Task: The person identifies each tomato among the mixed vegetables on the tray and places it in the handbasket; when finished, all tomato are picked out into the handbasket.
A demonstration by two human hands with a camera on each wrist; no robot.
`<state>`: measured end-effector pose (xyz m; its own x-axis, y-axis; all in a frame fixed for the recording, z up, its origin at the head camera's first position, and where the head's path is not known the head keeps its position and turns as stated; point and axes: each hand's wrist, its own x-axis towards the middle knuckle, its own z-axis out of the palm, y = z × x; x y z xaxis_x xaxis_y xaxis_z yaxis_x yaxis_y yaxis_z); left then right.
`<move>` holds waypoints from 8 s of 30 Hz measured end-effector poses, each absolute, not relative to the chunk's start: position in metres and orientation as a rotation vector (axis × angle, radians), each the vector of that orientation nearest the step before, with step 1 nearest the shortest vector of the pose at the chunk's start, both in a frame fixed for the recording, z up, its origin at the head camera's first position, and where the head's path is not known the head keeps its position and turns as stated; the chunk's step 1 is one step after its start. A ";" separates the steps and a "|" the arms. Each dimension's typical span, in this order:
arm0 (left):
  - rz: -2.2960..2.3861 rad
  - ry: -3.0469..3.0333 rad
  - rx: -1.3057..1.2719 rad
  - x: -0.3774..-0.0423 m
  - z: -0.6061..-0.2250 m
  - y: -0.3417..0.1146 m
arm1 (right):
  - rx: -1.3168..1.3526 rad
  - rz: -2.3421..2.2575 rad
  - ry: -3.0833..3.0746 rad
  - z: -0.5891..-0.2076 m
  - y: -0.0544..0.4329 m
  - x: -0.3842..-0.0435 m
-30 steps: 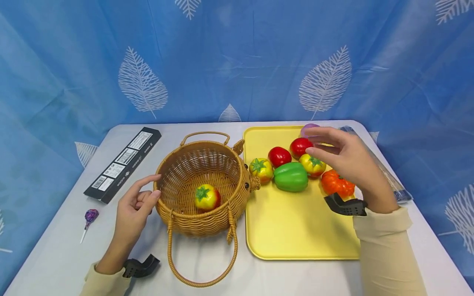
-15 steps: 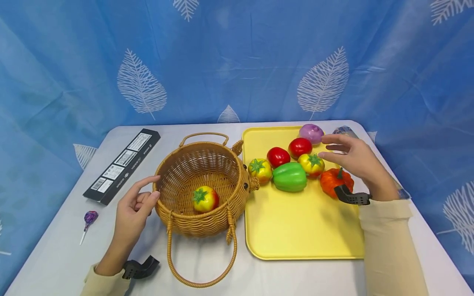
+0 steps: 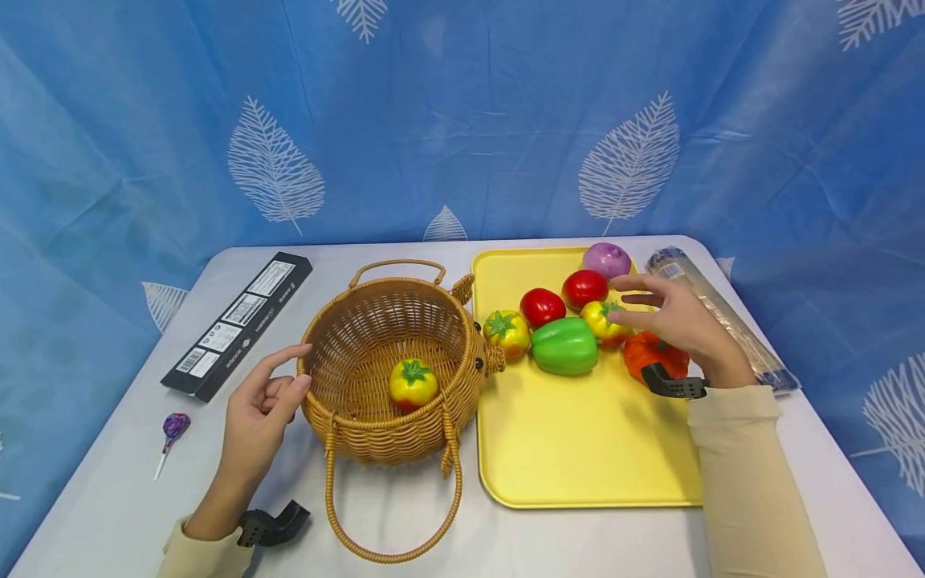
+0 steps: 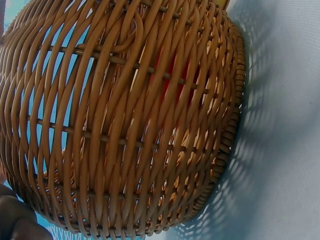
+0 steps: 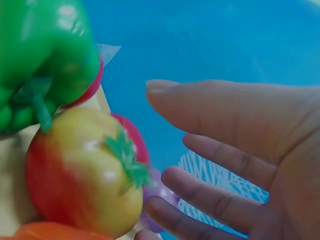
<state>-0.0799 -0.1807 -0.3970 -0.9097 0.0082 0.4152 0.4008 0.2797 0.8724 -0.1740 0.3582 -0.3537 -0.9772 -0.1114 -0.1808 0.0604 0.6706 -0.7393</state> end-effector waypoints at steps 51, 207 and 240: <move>-1.798 -2.233 -0.268 -0.076 -0.382 -0.183 | -0.102 -0.984 2.690 -0.368 0.352 -0.179; -1.903 -2.205 -0.216 -0.077 -0.383 -0.182 | -0.974 -1.441 2.748 -0.281 0.196 -0.146; -1.864 -2.245 -0.151 -0.076 -0.384 -0.181 | 0.337 -1.385 2.864 -0.345 0.309 -0.201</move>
<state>-0.0762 -0.1813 -0.3841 -0.9708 -0.0605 0.2322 0.2171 0.1905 0.9574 -0.2013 0.3087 -0.3453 -0.9761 0.2136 -0.0394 0.1635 0.6033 -0.7806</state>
